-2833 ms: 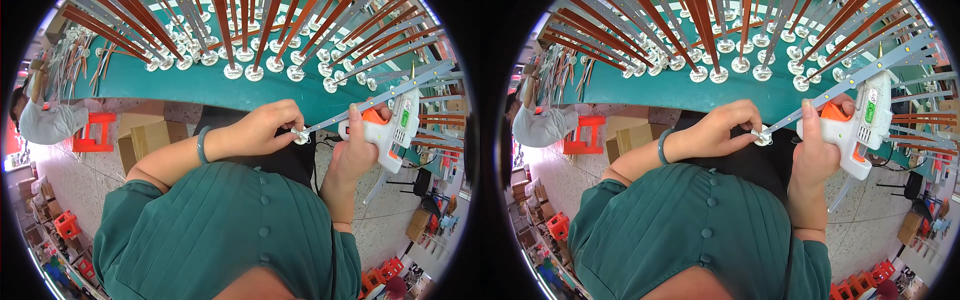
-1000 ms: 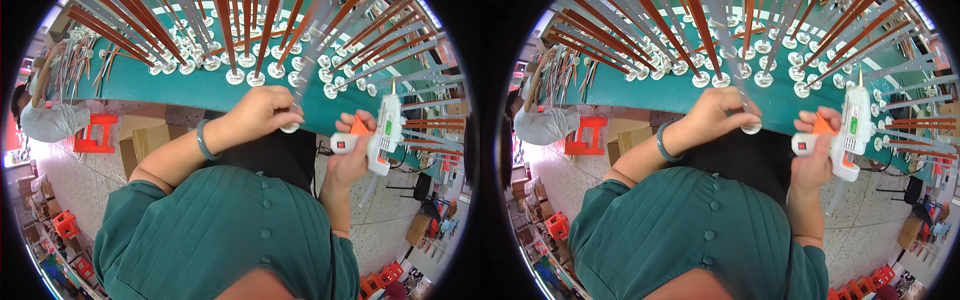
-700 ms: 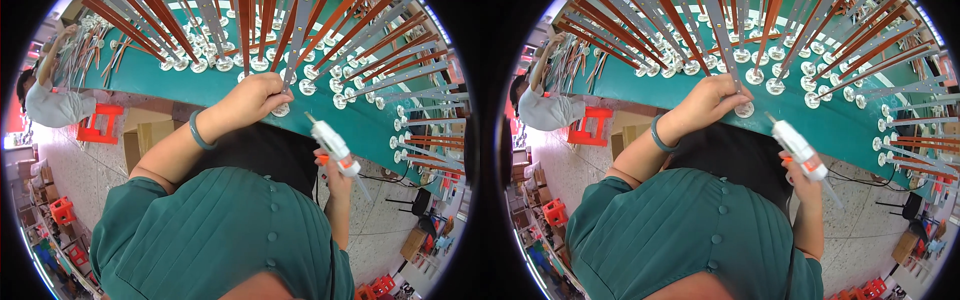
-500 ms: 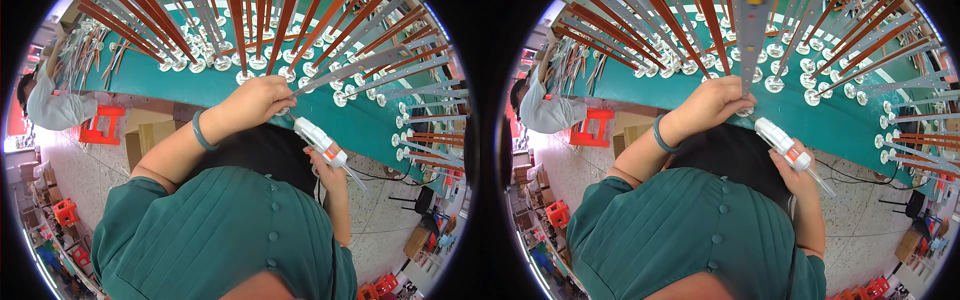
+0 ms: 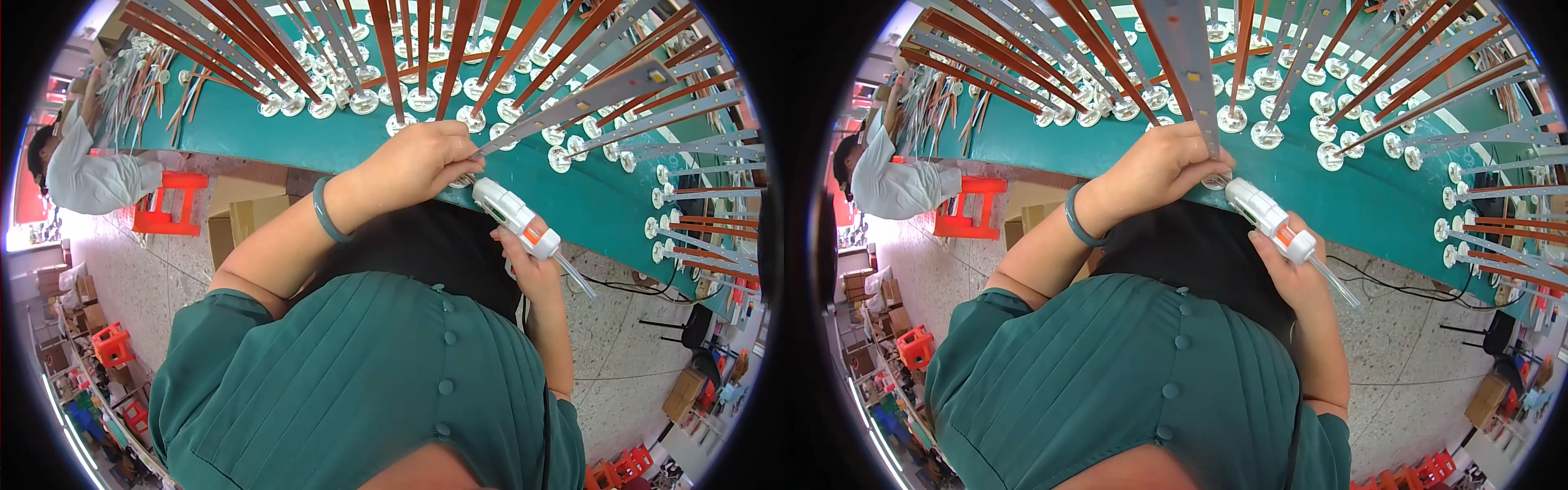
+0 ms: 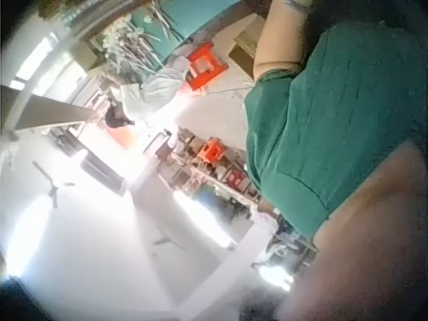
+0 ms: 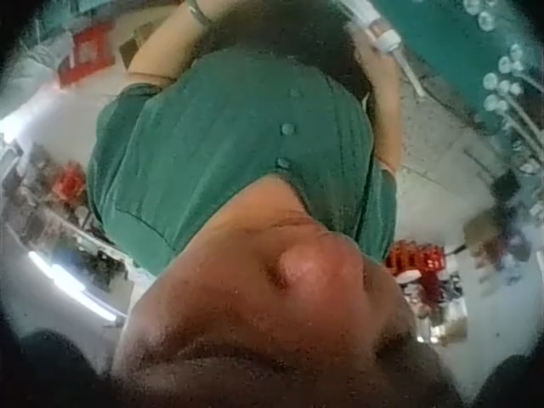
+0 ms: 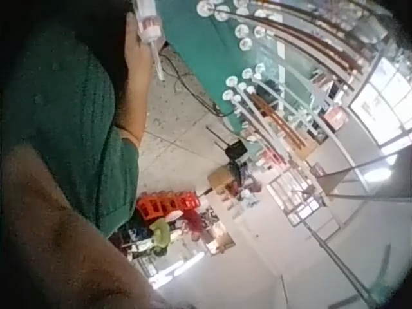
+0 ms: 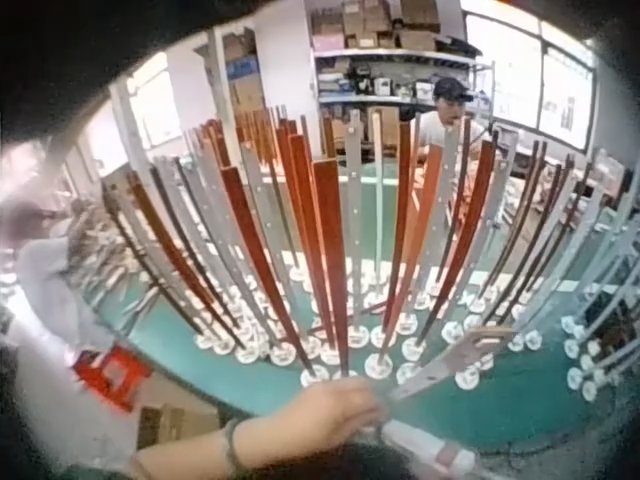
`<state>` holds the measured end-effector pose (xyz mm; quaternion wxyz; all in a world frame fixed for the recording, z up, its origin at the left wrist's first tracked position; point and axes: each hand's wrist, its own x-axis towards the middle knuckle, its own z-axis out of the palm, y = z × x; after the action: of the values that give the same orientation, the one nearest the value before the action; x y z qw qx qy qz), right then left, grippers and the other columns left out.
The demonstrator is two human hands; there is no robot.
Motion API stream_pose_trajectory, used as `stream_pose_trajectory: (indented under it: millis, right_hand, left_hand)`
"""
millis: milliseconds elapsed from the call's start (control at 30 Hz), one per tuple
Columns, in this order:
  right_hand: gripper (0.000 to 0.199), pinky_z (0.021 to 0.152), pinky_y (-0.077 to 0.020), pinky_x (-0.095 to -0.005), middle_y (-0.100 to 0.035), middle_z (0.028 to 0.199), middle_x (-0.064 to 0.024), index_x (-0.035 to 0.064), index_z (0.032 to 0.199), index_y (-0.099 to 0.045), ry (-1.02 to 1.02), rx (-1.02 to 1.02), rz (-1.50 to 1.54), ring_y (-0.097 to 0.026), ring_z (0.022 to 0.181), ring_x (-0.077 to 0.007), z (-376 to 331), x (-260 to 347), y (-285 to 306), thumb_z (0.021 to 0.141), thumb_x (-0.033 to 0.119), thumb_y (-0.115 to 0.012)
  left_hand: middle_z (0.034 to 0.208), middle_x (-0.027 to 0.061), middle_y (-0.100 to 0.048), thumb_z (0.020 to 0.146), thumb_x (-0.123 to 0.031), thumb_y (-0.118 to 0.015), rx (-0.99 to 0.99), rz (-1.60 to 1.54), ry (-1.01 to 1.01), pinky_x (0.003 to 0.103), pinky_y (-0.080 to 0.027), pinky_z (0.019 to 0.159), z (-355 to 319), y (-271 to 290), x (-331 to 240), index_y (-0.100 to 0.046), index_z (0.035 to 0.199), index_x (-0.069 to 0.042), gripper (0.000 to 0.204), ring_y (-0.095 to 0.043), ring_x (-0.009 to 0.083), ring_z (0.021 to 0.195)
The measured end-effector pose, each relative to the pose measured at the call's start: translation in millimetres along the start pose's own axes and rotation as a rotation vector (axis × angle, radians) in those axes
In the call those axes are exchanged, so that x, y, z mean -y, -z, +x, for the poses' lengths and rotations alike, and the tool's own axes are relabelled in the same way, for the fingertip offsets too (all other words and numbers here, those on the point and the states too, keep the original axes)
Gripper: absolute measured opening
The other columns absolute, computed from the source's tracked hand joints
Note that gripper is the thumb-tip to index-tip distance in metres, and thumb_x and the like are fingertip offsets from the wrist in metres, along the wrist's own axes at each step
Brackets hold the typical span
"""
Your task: Gluing LED strips onto circular bases using a hot glue gun at a manual assembly workstation.
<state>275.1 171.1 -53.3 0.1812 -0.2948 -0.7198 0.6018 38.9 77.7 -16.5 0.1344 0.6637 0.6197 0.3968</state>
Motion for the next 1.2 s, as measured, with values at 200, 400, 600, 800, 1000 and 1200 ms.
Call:
stream_pose_trajectory:
  millis: [200,400,600,800,1000,1200]
  right_hand:
    - [0.019,0.059,-0.0418,-0.0260,-0.060,0.074,-0.0044,-0.0029,0.095,-0.062,0.026,-0.005,-0.046,-0.050,0.066,-0.0080,1,5,-4,0.086,0.012,-0.070]
    - [0.029,0.051,-0.0403,-0.0195,-0.066,0.077,-0.0005,0.0023,0.115,-0.061,-0.008,0.017,-0.038,-0.052,0.061,-0.0030,1,7,-1,0.091,0.019,-0.066]
    - [0.030,0.047,-0.0389,-0.0194,-0.064,0.073,-0.0001,0.0038,0.114,-0.062,-0.042,0.019,-0.015,-0.053,0.057,-0.0026,5,5,6,0.090,0.021,-0.067]
    - [0.030,0.052,-0.0425,-0.0202,-0.065,0.077,-0.0002,0.0029,0.114,-0.062,0.007,-0.010,-0.047,-0.056,0.062,-0.0037,-5,-12,7,0.090,0.020,-0.068]
    - [0.040,0.061,-0.0508,-0.0244,-0.070,0.096,-0.0111,-0.0012,0.126,-0.056,-0.135,0.115,0.175,-0.063,0.073,-0.0103,-15,-17,35,0.090,0.013,-0.065]
    - [0.041,0.066,-0.0531,-0.0267,-0.069,0.101,-0.0167,-0.0044,0.128,-0.052,-0.005,0.005,0.267,-0.066,0.085,-0.0177,-30,-17,48,0.091,0.012,-0.060]
  left_hand:
    - [0.085,0.0092,-0.064,0.087,-0.008,-0.067,-0.015,0.004,-0.013,0.034,-0.053,0.066,-3,0,1,-0.070,0.093,-0.003,0.009,-0.066,0.0254,0.076]
    - [0.085,0.0095,-0.064,0.086,-0.007,-0.067,-0.015,0.014,-0.020,0.034,-0.053,0.065,0,0,1,-0.070,0.093,-0.003,0.008,-0.066,0.0257,0.075]
    - [0.084,0.0100,-0.064,0.086,-0.007,-0.067,-0.027,0.003,-0.010,0.034,-0.053,0.064,3,-4,0,-0.069,0.092,-0.002,0.008,-0.066,0.0259,0.075]
    - [0.082,0.0137,-0.056,0.089,-0.012,-0.064,-0.022,-0.005,-0.107,0.043,-0.047,0.067,3,-5,2,-0.063,0.085,0.000,0.013,-0.058,0.0345,0.077]
    - [0.084,0.0155,-0.055,0.090,-0.002,-0.058,0.026,-0.223,-0.012,0.040,-0.047,0.073,-1,2,-17,-0.061,0.098,-0.001,0.009,-0.059,0.0335,0.080]
    - [0.095,0.0176,-0.062,0.090,-0.001,-0.057,-0.062,-0.145,0.065,0.040,-0.050,0.078,7,-7,-21,-0.060,0.108,-0.002,0.019,-0.062,0.0344,0.089]
